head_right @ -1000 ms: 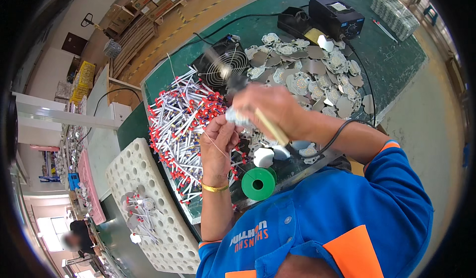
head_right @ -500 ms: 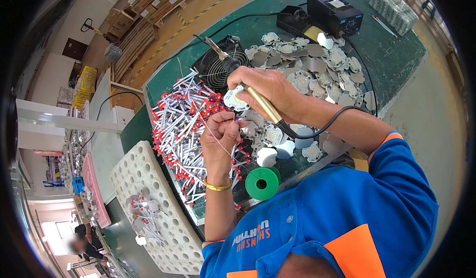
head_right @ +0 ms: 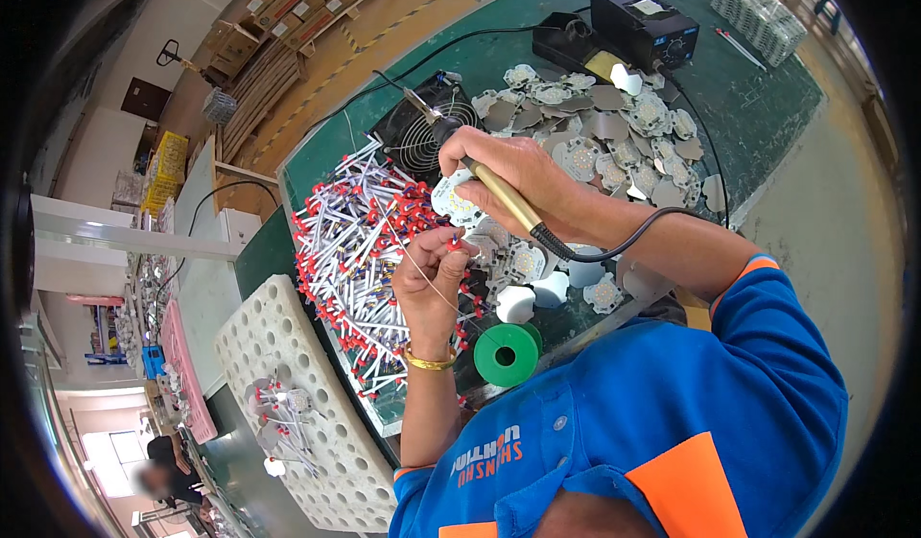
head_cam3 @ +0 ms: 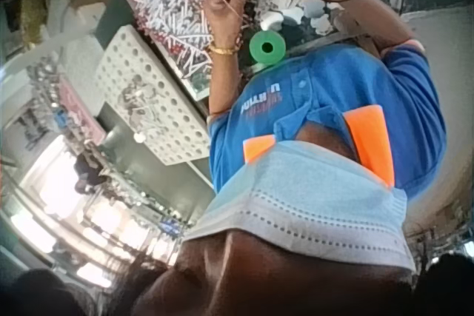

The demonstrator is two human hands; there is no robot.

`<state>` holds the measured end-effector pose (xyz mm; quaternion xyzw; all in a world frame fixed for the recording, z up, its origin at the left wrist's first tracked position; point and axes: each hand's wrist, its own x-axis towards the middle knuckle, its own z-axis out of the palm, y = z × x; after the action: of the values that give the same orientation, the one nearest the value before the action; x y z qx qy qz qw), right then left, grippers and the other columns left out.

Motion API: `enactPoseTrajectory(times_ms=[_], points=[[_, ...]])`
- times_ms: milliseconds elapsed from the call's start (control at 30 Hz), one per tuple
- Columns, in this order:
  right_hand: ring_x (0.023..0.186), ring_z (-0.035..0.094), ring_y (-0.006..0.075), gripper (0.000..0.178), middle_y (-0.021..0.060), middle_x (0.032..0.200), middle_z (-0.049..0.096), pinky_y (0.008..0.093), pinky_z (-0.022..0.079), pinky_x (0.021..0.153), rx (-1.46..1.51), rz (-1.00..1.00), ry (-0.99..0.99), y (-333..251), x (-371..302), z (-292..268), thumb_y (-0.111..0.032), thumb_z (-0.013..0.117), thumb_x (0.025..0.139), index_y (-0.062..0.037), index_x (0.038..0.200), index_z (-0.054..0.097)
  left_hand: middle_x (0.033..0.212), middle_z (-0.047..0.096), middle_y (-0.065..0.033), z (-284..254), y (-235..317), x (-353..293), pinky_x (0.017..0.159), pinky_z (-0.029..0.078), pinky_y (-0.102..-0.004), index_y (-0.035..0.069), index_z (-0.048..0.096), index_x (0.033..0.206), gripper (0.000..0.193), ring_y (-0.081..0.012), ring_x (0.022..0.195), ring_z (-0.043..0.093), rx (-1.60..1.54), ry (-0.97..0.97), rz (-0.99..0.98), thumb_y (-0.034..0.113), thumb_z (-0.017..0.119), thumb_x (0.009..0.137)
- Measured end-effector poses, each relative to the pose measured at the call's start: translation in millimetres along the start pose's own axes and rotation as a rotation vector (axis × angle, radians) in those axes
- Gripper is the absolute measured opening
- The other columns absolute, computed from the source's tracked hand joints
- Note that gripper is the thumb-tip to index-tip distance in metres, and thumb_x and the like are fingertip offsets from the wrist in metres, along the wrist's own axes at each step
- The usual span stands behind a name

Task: The person solders wires to LED circuit boards using a soldering iron. The person then fits an LED board into a plastic light fixture casing and presses the components inside using a small metal blade.

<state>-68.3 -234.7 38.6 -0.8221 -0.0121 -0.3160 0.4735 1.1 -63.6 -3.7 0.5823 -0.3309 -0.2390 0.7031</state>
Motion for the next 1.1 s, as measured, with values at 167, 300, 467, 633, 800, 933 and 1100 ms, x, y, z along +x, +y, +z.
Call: enactPoseTrajectory(times_ms=[167, 300, 467, 633, 800, 933, 1100], points=[[0.055, 0.038, 0.0153, 0.022, 0.0058, 0.065, 0.042, 0.0301, 0.034, 0.050, 0.064, 0.105, -0.092, -5.3, -0.2, 0.0, 0.002, 0.059, 0.081, -0.0086, 0.097, 0.048, 0.081, 0.065, -0.0057, 3.2, 1.2, -4.4, 0.060, 0.044, -0.0179, -0.001, 0.057, 0.100, 0.018, -0.0082, 0.072, 0.059, 0.076, 0.053, 0.040, 0.011, 0.062, 0.088], [0.055, 0.040, 0.0127, 0.022, 0.0051, 0.065, 0.041, 0.0296, 0.035, 0.050, 0.043, 0.088, -0.115, -5.4, -2.0, 4.2, 0.003, 0.058, 0.081, -0.0090, 0.096, 0.048, 0.077, 0.064, -0.0053, 6.9, -2.6, -4.0, 0.057, 0.042, -0.0178, 0.000, 0.056, 0.100, 0.020, -0.0066, 0.064, 0.054, -0.074, 0.100, -0.022, 0.015, 0.061, 0.089], [0.056, 0.046, 0.0197, 0.024, 0.0076, 0.066, 0.045, 0.0335, 0.037, 0.051, -0.077, -0.010, -0.018, 2.6, 0.2, 0.6, 0.004, 0.059, 0.079, -0.0099, 0.096, 0.047, 0.077, 0.065, -0.0047, -5.2, 7.9, 3.3, 0.054, 0.038, -0.0166, 0.001, 0.056, 0.101, 0.018, -0.0040, 0.060, 0.049, -0.081, 0.054, -0.169, 0.015, 0.059, 0.090], [0.053, 0.046, 0.0103, 0.021, 0.0032, 0.064, 0.045, 0.0272, 0.033, 0.042, -0.108, -0.131, -0.064, 6.4, 3.1, 1.0, 0.003, 0.058, 0.082, -0.0098, 0.096, 0.048, 0.076, 0.065, -0.0057, -8.1, 15.1, 10.5, 0.052, 0.036, -0.0168, 0.001, 0.060, 0.096, 0.011, -0.0029, 0.057, 0.046, -0.009, 0.004, -0.275, 0.009, 0.058, 0.088], [0.059, 0.052, 0.0248, 0.022, 0.0067, 0.065, 0.051, 0.0346, 0.039, 0.053, 0.096, 0.245, -0.303, 0.7, 1.7, -1.9, -0.001, 0.061, 0.080, -0.0095, 0.096, 0.049, 0.074, 0.065, -0.0057, -8.0, 19.1, 13.6, 0.050, 0.035, -0.0168, 0.000, 0.061, 0.092, 0.010, -0.0023, 0.055, 0.045, 0.068, 0.025, -0.304, 0.009, 0.059, 0.087], [0.061, 0.053, 0.0264, 0.023, 0.0073, 0.068, 0.052, 0.0351, 0.040, 0.054, 0.057, 0.147, -0.297, 6.4, -1.0, -1.8, 0.000, 0.061, 0.080, -0.0094, 0.096, 0.048, 0.077, 0.067, -0.0041, -13.3, 18.9, 15.8, 0.056, 0.043, -0.0169, -0.001, 0.063, 0.094, 0.016, -0.0034, 0.064, 0.057, 0.162, -0.029, -0.333, 0.013, 0.062, 0.086], [0.056, 0.048, 0.0174, 0.019, 0.0042, 0.067, 0.049, 0.0300, 0.036, 0.048, 0.025, -0.038, -0.253, 10.7, 1.5, 3.7, -0.001, 0.058, 0.082, -0.0093, 0.095, 0.047, 0.075, 0.067, -0.0042, -14.6, 20.8, 18.0, 0.055, 0.043, -0.0167, -0.001, 0.064, 0.092, 0.015, -0.0031, 0.062, 0.056, 0.157, -0.038, -0.345, 0.012, 0.064, 0.085]])
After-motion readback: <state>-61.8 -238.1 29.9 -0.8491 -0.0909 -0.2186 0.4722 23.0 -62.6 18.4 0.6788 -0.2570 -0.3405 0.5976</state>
